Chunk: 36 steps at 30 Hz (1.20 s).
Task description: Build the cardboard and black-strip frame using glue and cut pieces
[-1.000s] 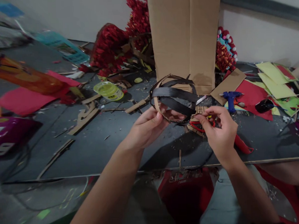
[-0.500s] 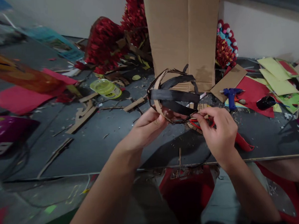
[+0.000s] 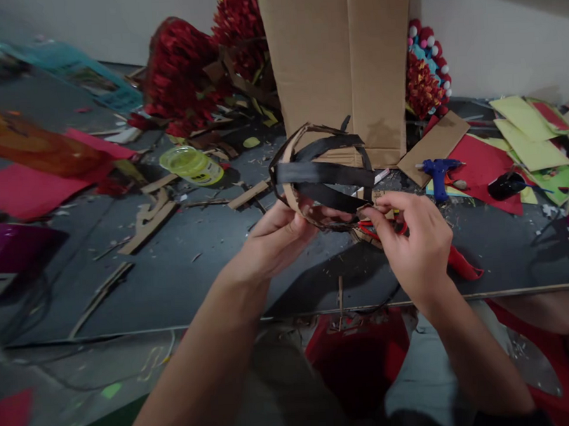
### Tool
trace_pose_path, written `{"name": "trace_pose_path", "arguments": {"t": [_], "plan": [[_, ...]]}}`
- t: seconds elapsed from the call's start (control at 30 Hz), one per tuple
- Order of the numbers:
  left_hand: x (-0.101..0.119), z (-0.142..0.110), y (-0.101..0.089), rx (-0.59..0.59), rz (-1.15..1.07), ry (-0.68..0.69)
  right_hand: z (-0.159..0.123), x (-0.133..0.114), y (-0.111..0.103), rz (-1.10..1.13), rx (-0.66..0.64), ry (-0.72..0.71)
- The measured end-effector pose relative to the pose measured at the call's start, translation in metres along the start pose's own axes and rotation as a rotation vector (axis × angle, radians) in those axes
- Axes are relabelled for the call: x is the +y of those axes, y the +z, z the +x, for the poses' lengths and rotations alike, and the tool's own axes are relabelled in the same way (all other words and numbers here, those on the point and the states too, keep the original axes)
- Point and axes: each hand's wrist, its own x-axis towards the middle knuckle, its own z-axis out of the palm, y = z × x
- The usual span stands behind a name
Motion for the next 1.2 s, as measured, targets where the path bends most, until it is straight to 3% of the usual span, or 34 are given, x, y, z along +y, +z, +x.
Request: {"name": "trace_pose_path", "arguments": {"t": [0.2, 0.3, 0.5, 0.8, 1.2], "plan": [[0.007, 0.001, 0.000, 0.052, -0.039, 0.033, 0.005, 0.004, -0.005, 0.083, 0.074, 0.148], [0.009, 0.002, 0.002, 0.058, -0.046, 0.047, 0.007, 0.001, -0.007, 0.146, 0.106, 0.155], [0.007, 0.000, 0.003, 0.026, -0.036, 0.031, 0.004, -0.009, -0.006, 0.256, 0.043, 0.173], [-0.010, 0.003, 0.007, -0.005, -0.012, -0.025, -0.002, -0.011, -0.001, 0.033, 0.019, -0.004], [-0.002, 0.005, 0.002, 0.070, -0.085, 0.013, 0.007, 0.010, -0.006, 0.033, -0.021, 0.141]]}}
